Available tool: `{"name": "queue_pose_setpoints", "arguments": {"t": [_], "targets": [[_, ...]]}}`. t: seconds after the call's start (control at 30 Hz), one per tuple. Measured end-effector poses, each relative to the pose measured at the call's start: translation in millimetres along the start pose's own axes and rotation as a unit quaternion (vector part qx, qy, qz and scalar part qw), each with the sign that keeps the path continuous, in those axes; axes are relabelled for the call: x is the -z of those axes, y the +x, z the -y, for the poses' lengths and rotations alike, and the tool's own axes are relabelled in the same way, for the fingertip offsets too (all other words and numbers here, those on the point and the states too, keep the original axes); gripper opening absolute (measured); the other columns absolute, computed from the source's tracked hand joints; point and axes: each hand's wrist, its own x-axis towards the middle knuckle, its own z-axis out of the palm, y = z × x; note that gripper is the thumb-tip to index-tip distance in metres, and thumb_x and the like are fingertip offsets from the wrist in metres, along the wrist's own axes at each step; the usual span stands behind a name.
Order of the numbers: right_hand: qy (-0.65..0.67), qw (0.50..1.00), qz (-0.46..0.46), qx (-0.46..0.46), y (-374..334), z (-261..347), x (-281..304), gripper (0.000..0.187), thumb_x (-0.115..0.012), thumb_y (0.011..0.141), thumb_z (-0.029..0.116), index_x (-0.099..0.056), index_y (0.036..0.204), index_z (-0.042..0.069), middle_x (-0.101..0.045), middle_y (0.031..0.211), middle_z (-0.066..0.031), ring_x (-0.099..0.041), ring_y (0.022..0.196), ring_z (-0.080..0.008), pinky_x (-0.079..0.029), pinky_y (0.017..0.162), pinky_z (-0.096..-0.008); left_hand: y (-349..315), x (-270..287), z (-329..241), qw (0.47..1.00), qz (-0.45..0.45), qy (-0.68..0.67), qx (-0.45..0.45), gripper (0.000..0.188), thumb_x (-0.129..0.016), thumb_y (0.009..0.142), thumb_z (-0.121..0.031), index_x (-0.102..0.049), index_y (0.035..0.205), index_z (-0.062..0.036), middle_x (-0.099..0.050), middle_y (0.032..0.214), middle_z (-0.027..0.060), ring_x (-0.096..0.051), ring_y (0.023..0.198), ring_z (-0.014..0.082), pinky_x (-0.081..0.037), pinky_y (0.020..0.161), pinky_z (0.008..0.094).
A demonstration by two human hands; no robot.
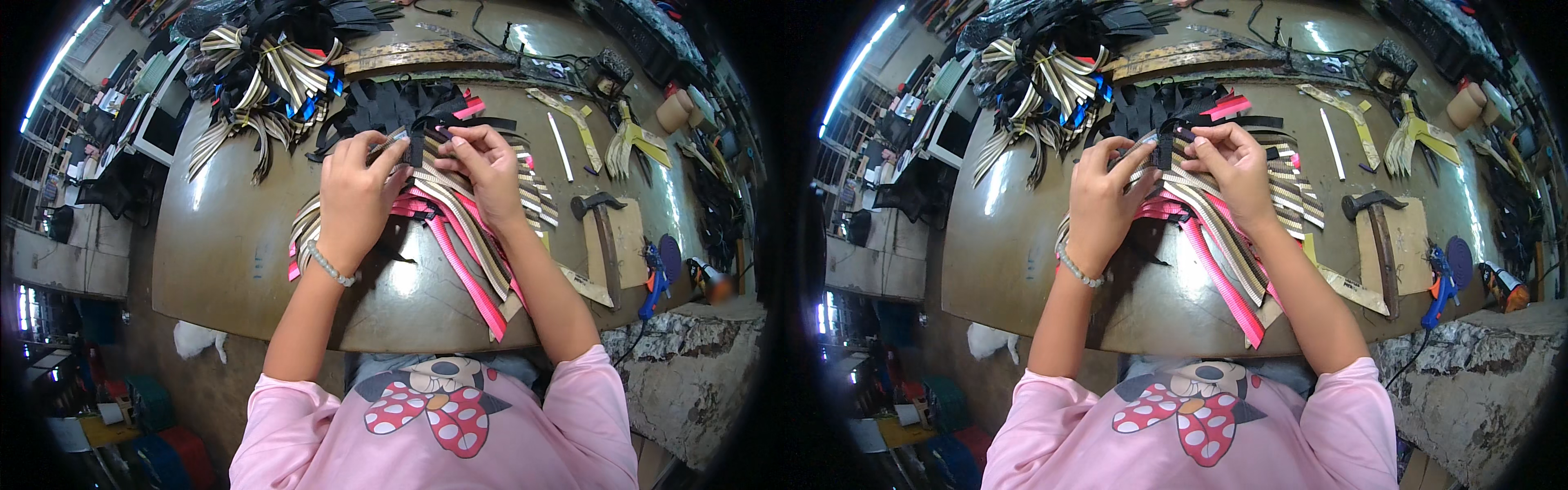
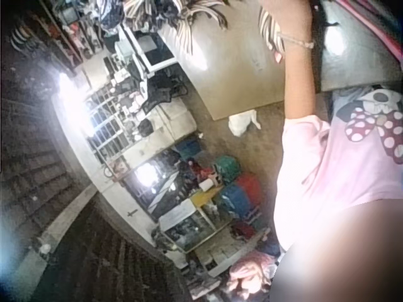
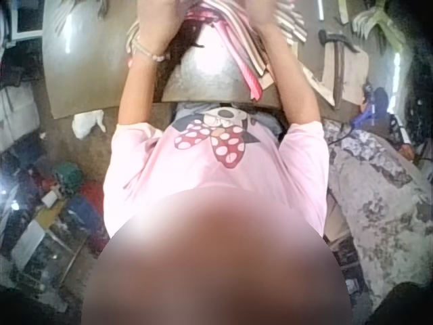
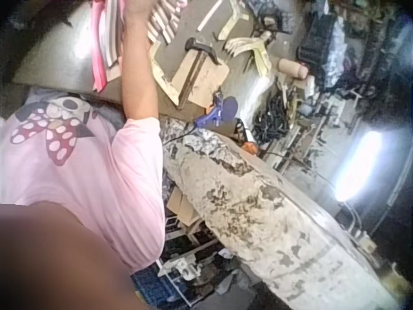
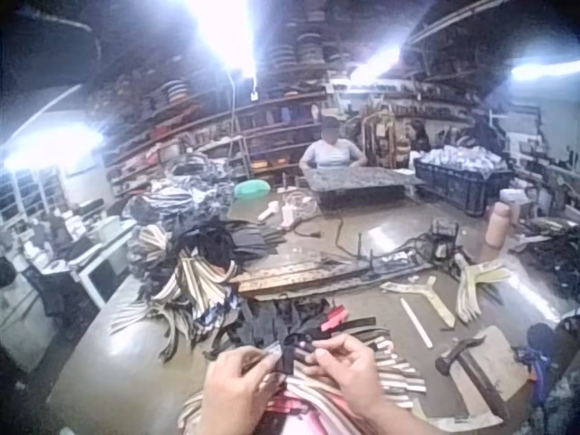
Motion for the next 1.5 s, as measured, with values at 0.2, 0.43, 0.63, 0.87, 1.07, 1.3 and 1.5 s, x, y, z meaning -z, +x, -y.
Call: {"name": "queue_pose_setpoints", "arguments": {"t": [0.2,0.43,0.63,0.87,1.07,1.3,1.5], "targets": [[0.035,0.999,0.032,-0.025,5.4,18.6,28.6,0.017,-0.06,0.092,0.007,-0.059,0.106,-0.003,-0.064,0.092,-0.0121,-0.066,0.087,-0.0192,-0.057,0.083,-0.0334,9.8,5.9,0.6,0.996,0.084,0.033,-0.023,0.026,-0.064,0.083,-0.009,-0.063,0.107,0.0001,-0.062,0.098,0.012,-0.058,0.092,0.0285,-0.046,0.077,0.0389],[0.355,0.931,0.072,-0.05,17.5,59.1,68.7,0.024,-0.057,0.09,0.007,-0.059,0.112,-0.003,-0.067,0.093,-0.0143,-0.066,0.091,-0.0253,-0.057,0.087,-0.0377,23.8,37.9,15.0,0.938,-0.056,-0.262,0.221,0.023,-0.063,0.092,-0.016,-0.068,0.102,0.0042,-0.07,0.08,0.0102,-0.062,0.07,0.0097,-0.049,0.065,0.0261],[0.029,0.996,0.084,-0.027,-0.6,16.7,2.0,0.019,-0.061,0.091,0.006,-0.06,0.107,-0.003,-0.065,0.098,-0.0122,-0.066,0.093,-0.0185,-0.055,0.089,-0.0295,3.0,1.2,21.3,0.899,0.093,-0.269,0.333,0.023,-0.066,0.091,-0.017,-0.068,0.096,0.0051,-0.066,0.081,0.0011,-0.056,0.071,0.0049,-0.046,0.065,0.0205],[-0.202,0.975,-0.023,0.092,-7.2,-12.0,-35.8,0.009,-0.062,0.085,-0.001,-0.064,0.091,-0.006,-0.063,0.095,-0.01,-0.065,0.087,-0.0138,-0.059,0.077,-0.0265,-13.6,-10.6,27.3,0.861,0.062,-0.368,0.345,0.024,-0.064,0.093,-0.019,-0.067,0.097,0.0043,-0.064,0.08,-0.0005,-0.054,0.069,0.0024,-0.044,0.062,0.0174],[-0.28,0.946,-0.003,0.163,-15.0,-12.8,-39.6,0.009,-0.065,0.081,-0.001,-0.066,0.089,-0.005,-0.063,0.088,-0.0103,-0.069,0.079,-0.0171,-0.057,0.072,-0.0275,-19.5,-20.3,10.3,0.888,-0.035,-0.349,0.297,0.021,-0.068,0.089,-0.016,-0.068,0.093,0.0041,-0.064,0.072,-0.0008,-0.053,0.063,0.0036,-0.045,0.058,0.0188],[-0.417,0.877,0.018,0.239,-18.4,-14.3,-38.1,0.011,-0.067,0.08,0.002,-0.068,0.091,-0.001,-0.067,0.094,-0.014,-0.068,0.09,-0.0224,-0.053,0.081,-0.031,-21.6,-15.0,14.8,0.821,-0.001,-0.428,0.377,0.02,-0.069,0.088,-0.015,-0.068,0.092,0.0041,-0.065,0.077,0.0009,-0.055,0.067,0.0034,-0.045,0.06,0.0188],[-0.445,0.855,0.013,0.267,-20.3,-14.7,-39.5,0.012,-0.07,0.076,0.004,-0.069,0.088,0.002,-0.069,0.092,-0.0146,-0.066,0.094,-0.0289,-0.05,0.084,-0.0364,-24.4,-9.4,13.9,0.836,-0.015,-0.414,0.359,0.019,-0.068,0.089,-0.015,-0.067,0.091,0.0041,-0.065,0.078,0.0002,-0.055,0.068,0.0037,-0.046,0.062,0.019]]}}
